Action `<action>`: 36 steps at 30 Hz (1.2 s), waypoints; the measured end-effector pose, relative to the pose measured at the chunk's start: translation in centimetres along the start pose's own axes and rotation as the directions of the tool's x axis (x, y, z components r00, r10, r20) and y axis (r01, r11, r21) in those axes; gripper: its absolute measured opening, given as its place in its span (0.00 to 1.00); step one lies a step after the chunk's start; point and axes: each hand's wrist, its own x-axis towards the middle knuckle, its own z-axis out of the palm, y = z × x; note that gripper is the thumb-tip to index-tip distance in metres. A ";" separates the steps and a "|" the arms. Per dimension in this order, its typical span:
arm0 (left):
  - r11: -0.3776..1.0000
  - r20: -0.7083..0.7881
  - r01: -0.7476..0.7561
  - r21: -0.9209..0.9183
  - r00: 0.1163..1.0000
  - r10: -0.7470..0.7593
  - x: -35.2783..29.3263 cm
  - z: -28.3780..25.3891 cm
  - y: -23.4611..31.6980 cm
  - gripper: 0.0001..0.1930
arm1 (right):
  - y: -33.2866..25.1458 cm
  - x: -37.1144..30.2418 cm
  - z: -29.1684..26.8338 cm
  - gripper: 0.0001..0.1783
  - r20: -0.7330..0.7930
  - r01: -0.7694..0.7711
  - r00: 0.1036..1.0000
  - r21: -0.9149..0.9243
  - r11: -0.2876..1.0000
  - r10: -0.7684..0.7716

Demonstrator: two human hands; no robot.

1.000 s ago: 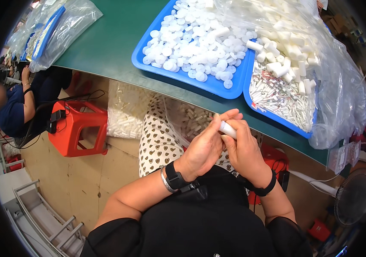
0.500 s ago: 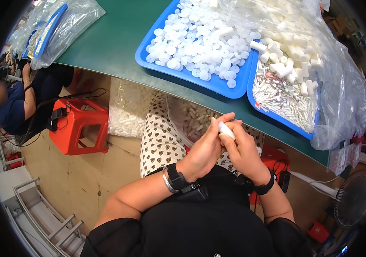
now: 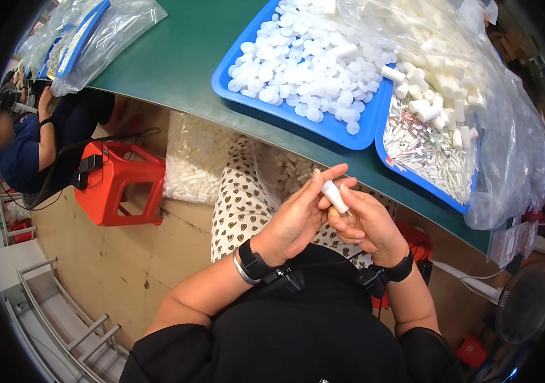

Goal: The person repeatedly picks up small white plastic caps and metal pins from blue trays on a green table. They insert the pins into the caps by hand and place the assembled units into a tray. The process is repetitive and involves handling small parts one at a time.

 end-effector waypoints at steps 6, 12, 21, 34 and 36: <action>0.993 0.007 -0.116 0.004 0.993 0.116 -0.2 0.1 2.8 0.23 | -2.3 1.7 1.9 0.23 0.113 -0.049 0.992 -0.009 0.999 0.050; 0.953 -0.049 -0.303 -0.005 0.952 0.303 -0.9 -0.5 2.0 0.18 | 1.2 2.9 4.6 0.20 0.184 0.310 0.809 -0.940 0.140 -0.558; 0.985 -0.107 -0.131 -0.111 0.987 0.119 -1.0 -1.8 0.8 0.20 | 2.3 2.8 2.4 0.18 0.101 0.265 0.883 -0.913 0.310 -0.459; 0.983 -0.545 0.143 -0.119 0.818 -0.185 1.9 -8.0 -4.3 0.22 | 4.6 4.9 -2.6 0.37 -0.074 -0.135 0.884 -0.986 -0.101 -0.461; 0.990 -0.567 0.134 -0.051 0.812 -0.139 0.9 -6.5 -2.7 0.18 | 3.2 2.3 -1.5 0.29 0.125 0.027 0.814 -0.984 -0.178 -0.568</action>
